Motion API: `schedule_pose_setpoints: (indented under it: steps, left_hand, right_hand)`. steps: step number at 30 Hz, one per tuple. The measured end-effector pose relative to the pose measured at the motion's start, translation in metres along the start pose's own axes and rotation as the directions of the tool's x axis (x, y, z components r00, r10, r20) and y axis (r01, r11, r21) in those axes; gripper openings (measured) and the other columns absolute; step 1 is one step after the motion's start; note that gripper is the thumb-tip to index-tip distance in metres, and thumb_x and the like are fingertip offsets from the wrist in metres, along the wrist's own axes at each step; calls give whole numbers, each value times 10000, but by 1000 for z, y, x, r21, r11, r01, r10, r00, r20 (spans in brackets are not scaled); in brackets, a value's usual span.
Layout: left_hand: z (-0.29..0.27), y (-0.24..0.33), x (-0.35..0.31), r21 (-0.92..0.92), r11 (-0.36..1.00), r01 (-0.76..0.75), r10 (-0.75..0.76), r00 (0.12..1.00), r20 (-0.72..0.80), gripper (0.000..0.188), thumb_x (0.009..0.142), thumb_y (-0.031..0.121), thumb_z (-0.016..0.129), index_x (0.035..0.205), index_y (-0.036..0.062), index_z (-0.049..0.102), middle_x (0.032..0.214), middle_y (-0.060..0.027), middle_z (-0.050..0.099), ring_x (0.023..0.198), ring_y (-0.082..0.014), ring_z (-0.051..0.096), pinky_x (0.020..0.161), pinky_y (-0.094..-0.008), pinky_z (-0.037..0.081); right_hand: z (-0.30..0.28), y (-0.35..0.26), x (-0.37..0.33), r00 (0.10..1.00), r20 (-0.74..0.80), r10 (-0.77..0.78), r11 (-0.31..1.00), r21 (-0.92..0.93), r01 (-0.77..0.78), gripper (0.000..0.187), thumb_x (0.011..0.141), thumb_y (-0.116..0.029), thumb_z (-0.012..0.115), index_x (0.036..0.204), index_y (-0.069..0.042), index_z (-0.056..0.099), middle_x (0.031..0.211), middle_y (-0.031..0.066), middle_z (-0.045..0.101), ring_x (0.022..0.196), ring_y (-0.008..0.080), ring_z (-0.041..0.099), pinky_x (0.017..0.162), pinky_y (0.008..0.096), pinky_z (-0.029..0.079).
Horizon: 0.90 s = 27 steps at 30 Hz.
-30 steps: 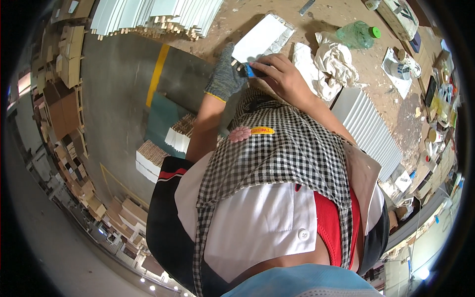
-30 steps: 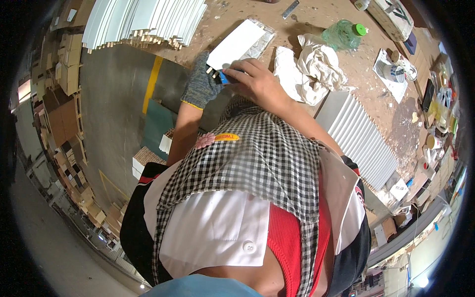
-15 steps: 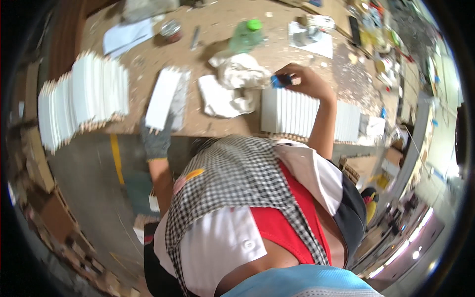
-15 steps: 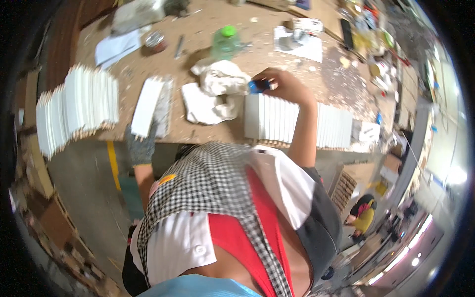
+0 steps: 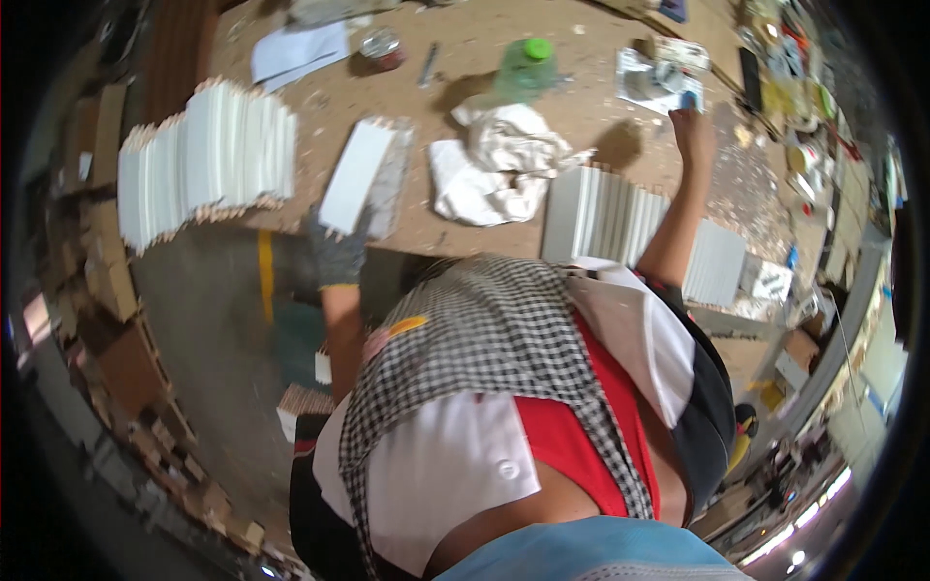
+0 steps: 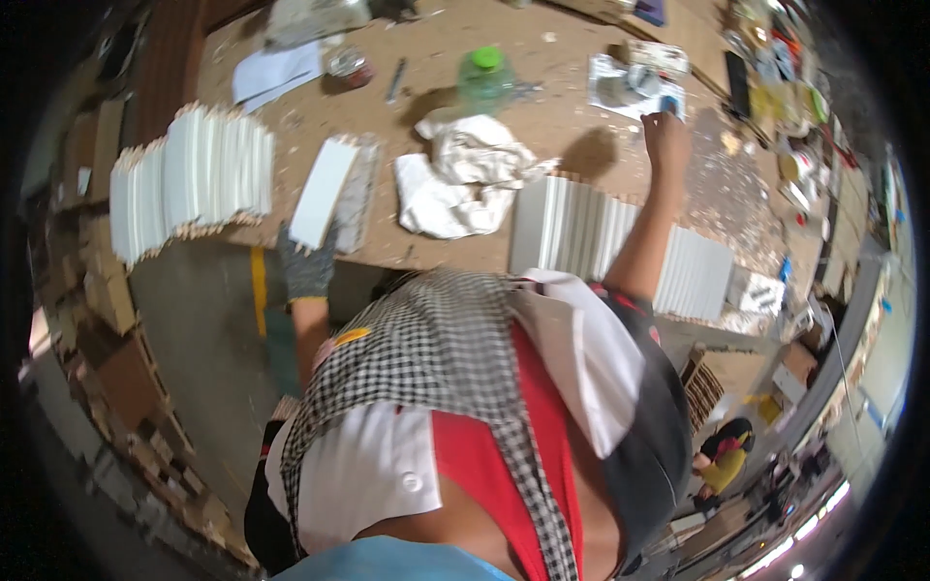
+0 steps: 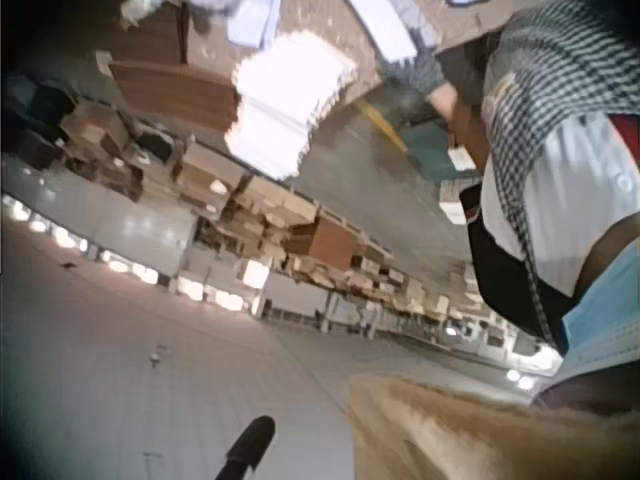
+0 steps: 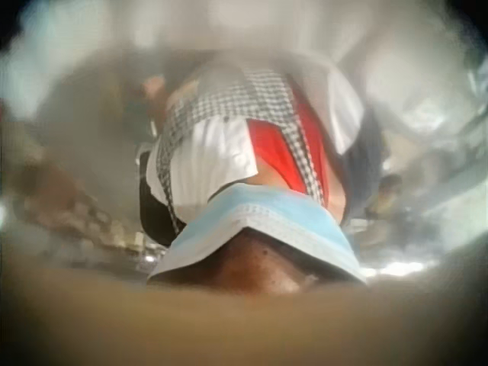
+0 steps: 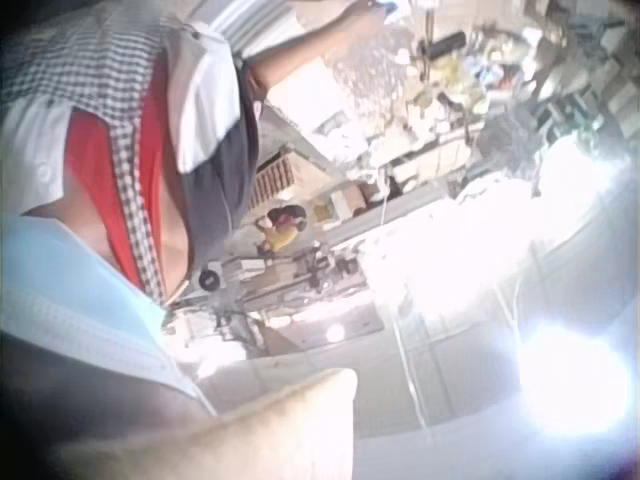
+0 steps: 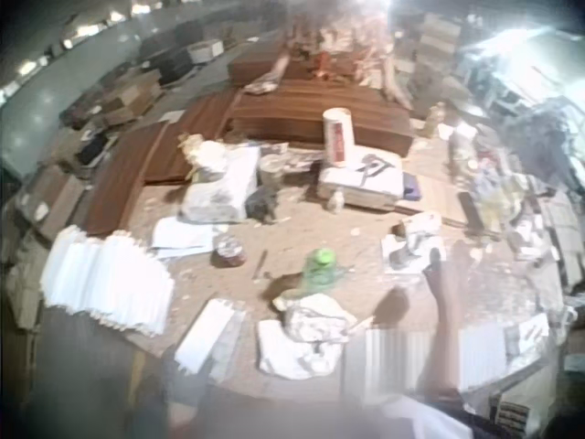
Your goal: The person wipes white rectangular furniture components one at a time with a white cloth and applies a blue substance to the edges, then stacks them on the workbench.
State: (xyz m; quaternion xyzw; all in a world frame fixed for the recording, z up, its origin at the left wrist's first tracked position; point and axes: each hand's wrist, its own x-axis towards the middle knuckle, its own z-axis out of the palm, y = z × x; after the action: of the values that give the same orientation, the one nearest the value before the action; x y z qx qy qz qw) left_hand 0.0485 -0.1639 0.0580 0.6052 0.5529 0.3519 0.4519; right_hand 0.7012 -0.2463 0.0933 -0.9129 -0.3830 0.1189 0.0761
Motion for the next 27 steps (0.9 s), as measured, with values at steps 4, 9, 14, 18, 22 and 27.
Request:
schedule_pose_setpoints:
  steps: [4, 9, 14, 18, 22, 27]
  left_hand:
    - [4, 24, 14, -738, 606, 298, -240, 952, 188, 365, 907, 126, 634, 1225, -7, 515, 1211, -178, 619, 1089, -274, 628, 863, -451, 577]
    - [16, 31, 27, -836, 171, 521, -561, 749, 353, 449, 992, 392, 478, 1186, -2, 570, 1110, -175, 663, 999, -355, 667, 792, -496, 622]
    - [6, 23, 18, -852, 146, 503, -573, 745, 341, 497, 968, 389, 564, 1293, 15, 526, 1293, -191, 585, 1140, -359, 613, 874, -548, 588]
    - [13, 38, 18, -816, 215, 537, -679, 683, 271, 435, 993, 363, 507, 1269, 30, 555, 1271, -153, 600, 1143, -331, 606, 908, -526, 574]
    - [13, 50, 22, -813, 67, 578, -561, 696, 448, 461, 1010, 369, 456, 1316, 32, 528, 1306, -159, 583, 1174, -327, 585, 903, -505, 571]
    - [4, 47, 29, -815, -8, 579, -491, 708, 507, 516, 1035, 381, 340, 1374, 14, 468, 1391, -207, 505, 1198, -365, 558, 938, -530, 540]
  right_hand:
    - [34, -169, -145, 917, 181, -355, 862, 443, 246, 588, 912, -549, 590, 1220, -51, 651, 1137, 169, 694, 1002, 340, 673, 861, 433, 511]
    - [149, -226, -181, 878, -74, -473, 866, -224, 448, 616, 893, -568, 563, 1437, -299, 456, 1530, 102, 381, 1312, 411, 405, 1001, 589, 343]
    - [125, -266, -170, 857, -169, -487, 866, 35, 499, 440, 781, -57, 646, 1215, -50, 582, 1100, 180, 585, 926, 368, 580, 788, 407, 506]
    - [106, -336, -226, 540, -262, -800, 510, 176, 842, 423, 861, -154, 643, 1282, -159, 593, 1282, 130, 579, 1242, 328, 506, 1039, 506, 389]
    - [151, -332, -185, 593, -235, -770, 532, 277, 800, 368, 959, -256, 566, 1324, -205, 575, 1485, 80, 469, 1416, 290, 376, 1153, 503, 285]
    - [110, -329, -139, 807, -248, -536, 691, 420, 589, 271, 895, -255, 636, 1001, -6, 647, 896, 167, 621, 803, 357, 618, 718, 441, 497]
